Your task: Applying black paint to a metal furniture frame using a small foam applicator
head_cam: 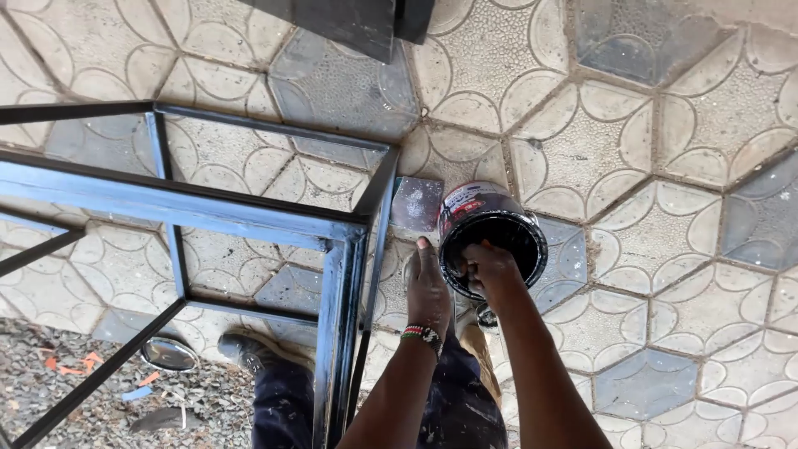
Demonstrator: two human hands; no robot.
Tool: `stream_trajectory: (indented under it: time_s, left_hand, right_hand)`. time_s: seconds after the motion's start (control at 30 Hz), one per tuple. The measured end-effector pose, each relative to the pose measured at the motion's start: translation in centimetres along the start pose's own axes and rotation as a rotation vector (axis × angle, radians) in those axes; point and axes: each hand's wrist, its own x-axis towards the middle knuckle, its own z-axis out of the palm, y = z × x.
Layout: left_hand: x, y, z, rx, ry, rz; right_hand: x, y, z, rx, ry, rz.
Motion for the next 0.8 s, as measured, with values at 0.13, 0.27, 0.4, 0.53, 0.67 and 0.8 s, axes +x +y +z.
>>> stream_trajectory:
  time_s: [0.13, 0.27, 0.4, 0.53, 0.67, 0.8]
  left_hand:
    - [0.7, -0.7, 0.1, 0.007, 0.026, -0.052]
    - [1.6, -3.6, 0.6, 0.064, 0.052, -0.049]
    - [2.1, -6.8, 1.7, 0.286, -0.074, -0.019]
    - [3.1, -6.1, 2.0, -0.482, -0.031, -0.256]
    - [2.8, -9.6, 2.6, 0.077, -0.05, 0.182]
    - [-2.5, -9.7, 2.2, 0.467, -0.067, 0.508]
  right_hand:
    - [5.7, 2.6, -9.6, 0.062, -0.267, 0.022]
    - [-4.4, -1.5, 2.8, -0.299, 0.171, -0.344]
    - [0.4, 1.4, 1.1, -0.274, 0.251, -0.383]
    - [-0.6, 0.5, 0.0, -0.252, 0.217, -0.339]
    - [-1.6, 0.5, 1.8, -0.257, 0.265, -0.297]
    - [-5.0, -1.1, 0.2, -0.036, 0.136, -0.289]
